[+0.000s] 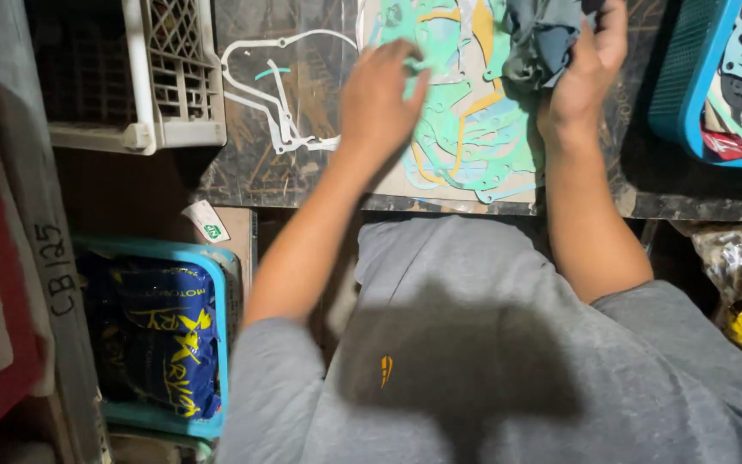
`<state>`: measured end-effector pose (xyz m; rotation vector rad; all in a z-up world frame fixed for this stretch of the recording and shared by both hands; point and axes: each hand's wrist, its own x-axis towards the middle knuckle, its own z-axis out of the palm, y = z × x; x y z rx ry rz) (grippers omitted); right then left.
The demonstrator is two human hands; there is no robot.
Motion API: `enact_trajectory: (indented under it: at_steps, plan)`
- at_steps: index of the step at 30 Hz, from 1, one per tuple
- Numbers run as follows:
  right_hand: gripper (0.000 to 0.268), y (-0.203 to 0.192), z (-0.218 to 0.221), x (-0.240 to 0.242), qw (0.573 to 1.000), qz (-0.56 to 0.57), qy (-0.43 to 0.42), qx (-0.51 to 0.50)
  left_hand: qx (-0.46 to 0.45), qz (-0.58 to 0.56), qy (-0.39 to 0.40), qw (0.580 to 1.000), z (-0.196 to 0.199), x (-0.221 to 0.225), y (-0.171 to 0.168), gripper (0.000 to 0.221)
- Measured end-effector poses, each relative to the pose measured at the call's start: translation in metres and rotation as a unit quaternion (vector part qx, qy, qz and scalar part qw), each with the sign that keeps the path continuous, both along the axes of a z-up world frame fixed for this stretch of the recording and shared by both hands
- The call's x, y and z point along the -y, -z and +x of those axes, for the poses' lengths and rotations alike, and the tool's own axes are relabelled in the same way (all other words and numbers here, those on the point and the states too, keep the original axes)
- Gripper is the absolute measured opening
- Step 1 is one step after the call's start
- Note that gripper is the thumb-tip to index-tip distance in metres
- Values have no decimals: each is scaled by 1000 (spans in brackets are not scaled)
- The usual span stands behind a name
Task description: Sorting and organizing various engine gaskets on a workbench in a parts room.
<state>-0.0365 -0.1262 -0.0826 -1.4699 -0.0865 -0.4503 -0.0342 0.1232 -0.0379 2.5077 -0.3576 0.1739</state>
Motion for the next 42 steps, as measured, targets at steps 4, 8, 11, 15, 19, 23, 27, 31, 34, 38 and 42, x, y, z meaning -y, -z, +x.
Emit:
enact_trajectory:
  at_steps: [4, 8, 11, 15, 19, 23, 27, 31, 34, 38, 42]
  plan:
    - [23, 0, 4, -2, 988, 123, -2, -93, 60, -4, -32, 998, 15, 44, 21, 23]
    - [25, 5, 6, 5, 981, 152, -10, -117, 53, 21, -75, 996, 24, 61, 40, 29]
    - [25, 5, 6, 9, 980, 151, -19, -132, -14, -61, -79, 995, 28, 51, 29, 15]
    - [26, -1, 4, 13, 972, 184, -30, -143, -28, -66, -64, 995, 25, 38, 8, 13]
    - [31, -6, 0, 17, 957, 227, -78, -163, 32, -148, 15, 988, 16, 22, -26, 13]
    - [41, -10, -6, 13, 907, 365, -93, -190, 69, -136, 66, 986, 8, 9, -53, 13]
    - [49, 0, -19, -1, 821, 518, -95, -218, 120, -65, 125, 983, -2, 1, -58, 16]
    - [36, -13, -28, -28, 913, 290, -146, -248, 145, -8, 206, 968, -12, 0, -50, 20]
    - [26, -29, -25, -46, 965, 81, -82, -234, 155, 24, 194, 968, -20, -2, -51, 20]
    - [30, -24, -25, -52, 939, 102, -91, -317, 71, 74, 135, 986, -23, -4, -38, 30]
    - [31, -19, -25, -56, 933, 104, -145, -311, 11, 62, 137, 989, -16, -19, -28, 30]
